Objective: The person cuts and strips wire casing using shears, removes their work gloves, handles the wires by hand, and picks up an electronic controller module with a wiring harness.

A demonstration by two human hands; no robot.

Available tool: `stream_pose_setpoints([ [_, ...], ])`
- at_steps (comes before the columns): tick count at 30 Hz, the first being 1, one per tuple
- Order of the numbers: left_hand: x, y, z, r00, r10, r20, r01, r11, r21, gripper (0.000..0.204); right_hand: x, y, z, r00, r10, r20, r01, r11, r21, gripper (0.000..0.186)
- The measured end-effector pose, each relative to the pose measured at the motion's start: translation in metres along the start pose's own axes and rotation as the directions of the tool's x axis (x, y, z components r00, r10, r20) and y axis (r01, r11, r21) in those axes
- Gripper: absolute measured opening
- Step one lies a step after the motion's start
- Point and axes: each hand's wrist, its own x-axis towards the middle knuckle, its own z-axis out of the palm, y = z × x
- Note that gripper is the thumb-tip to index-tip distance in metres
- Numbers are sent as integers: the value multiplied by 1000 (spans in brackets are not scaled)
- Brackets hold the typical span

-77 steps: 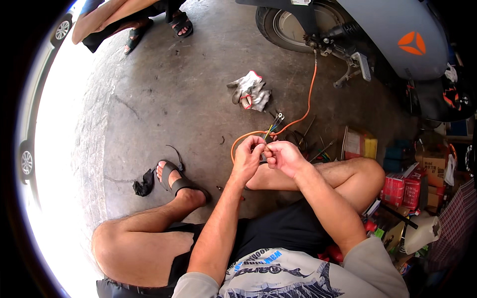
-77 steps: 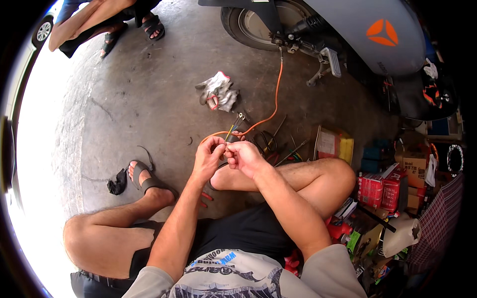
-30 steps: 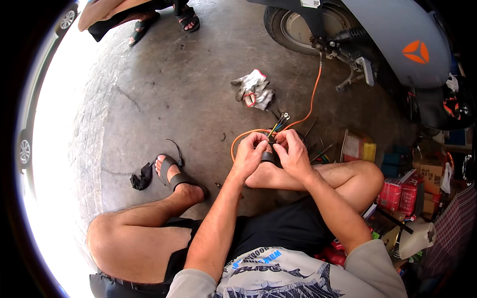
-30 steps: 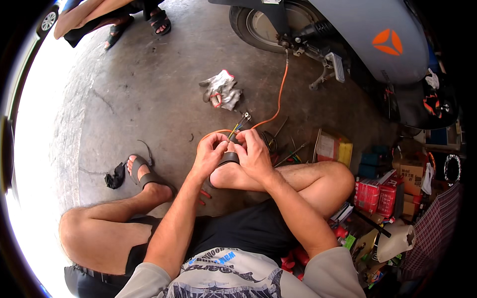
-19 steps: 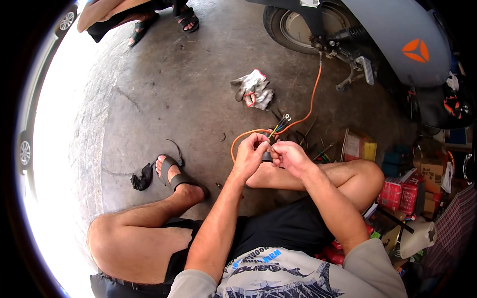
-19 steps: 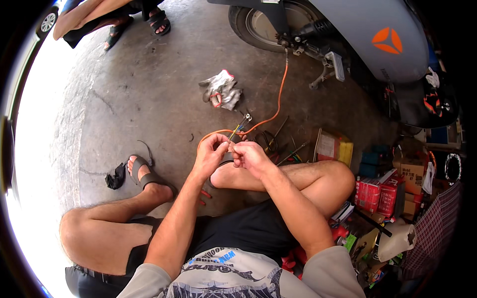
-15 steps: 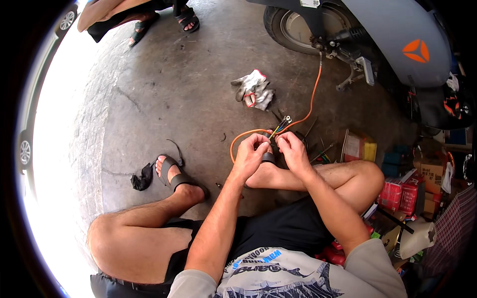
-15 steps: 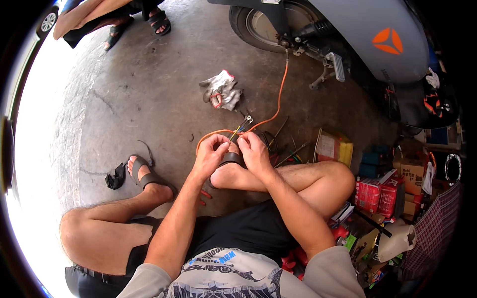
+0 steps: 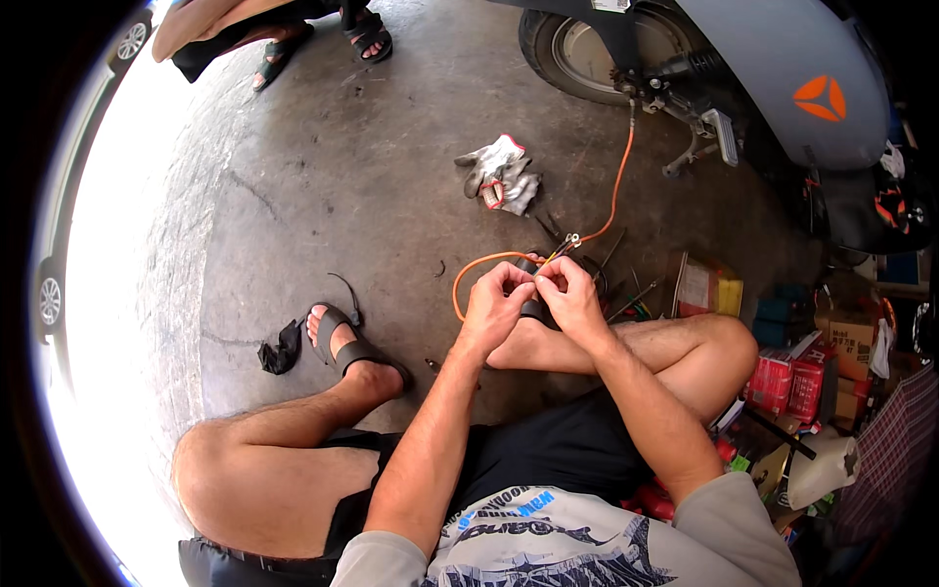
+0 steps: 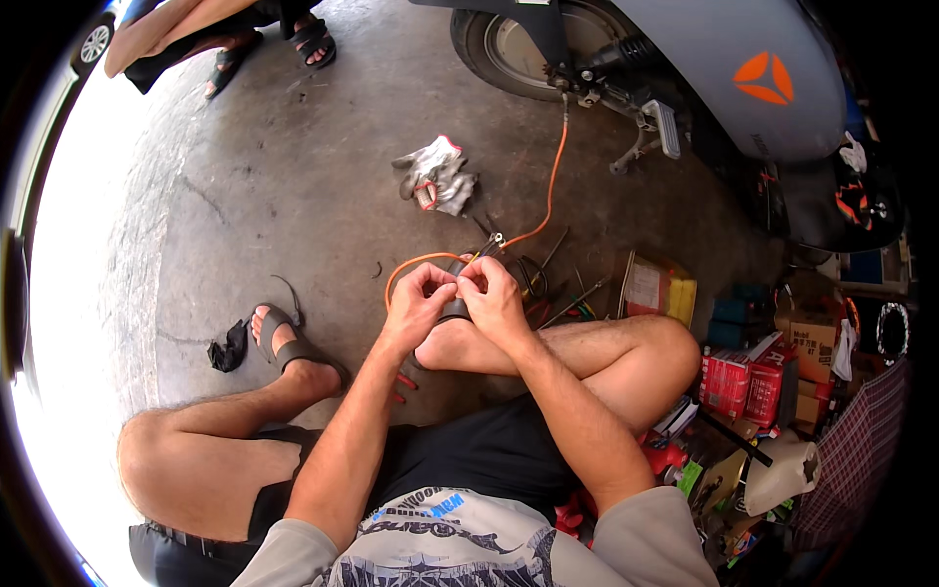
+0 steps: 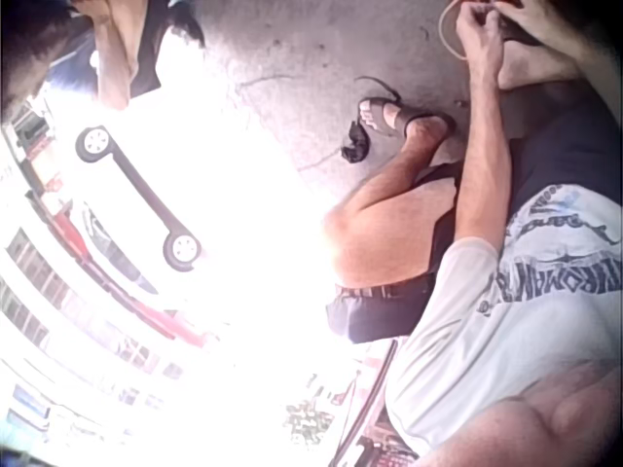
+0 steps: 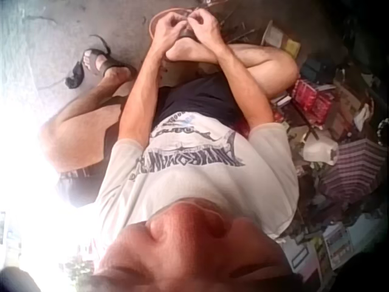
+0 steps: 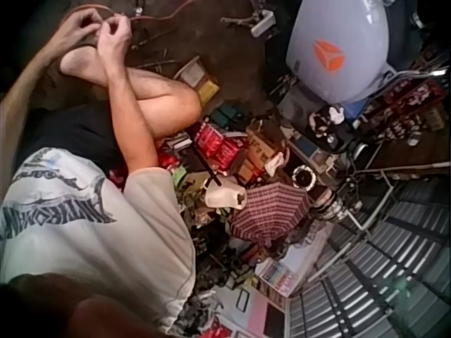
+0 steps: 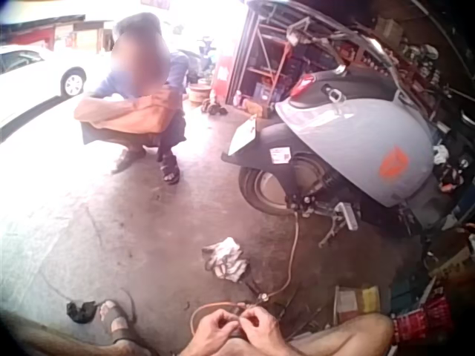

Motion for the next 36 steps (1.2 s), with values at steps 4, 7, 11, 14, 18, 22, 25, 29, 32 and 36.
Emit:
stream_pose_setpoints([
  [4, -1, -1, 1, 1000, -22, -1, 22, 998, -57, 6, -2, 2, -1, 1000, -20, 21, 19, 999, 27, 4],
  [7, -1, 0, 1, 1000, -19, -13, 17, 993, -117, 6, -2, 3, -2, 999, 22, 26, -24, 994, 106, 5],
  [11, 0, -4, -1, 1000, -14, -7, 13, 994, -106, 5, -3, -4, -1, 999, 29, 22, -31, 995, 99, 6],
  [14, -1, -3, 0, 1000, 6, 18, -5, 997, -77, 5, -2, -4, 0, 1000, -6, 17, 5, 998, 69, 6],
  [18, 0, -2, 1, 999, -12, 32, 13, 999, -48, 6, -1, 3, -2, 1000, 4, 23, -5, 998, 62, 5],
  [22, 0, -2, 0, 1000, -17, 3, 17, 998, -62, 7, -3, 3, -1, 995, 93, 45, -100, 980, 175, 6],
  [25, -1, -2, 2, 1000, 20, 10, -20, 1000, -18, 7, -3, 2, -2, 990, 139, 37, -144, 973, 181, 6],
  [29, -2, 2, 1, 999, 35, -11, -34, 999, 37, 8, 0, -3, -10, 993, 115, 14, -116, 990, 82, 5],
  [32, -2, 2, 0, 999, 33, -37, -31, 999, 42, 8, -1, -21, -12, 998, -54, -20, 52, 992, -118, 4],
  [36, -2, 2, 0, 999, 27, -28, -27, 999, 18, 8, 0, -40, -19, 895, -431, 120, 428, 748, -507, 12],
])
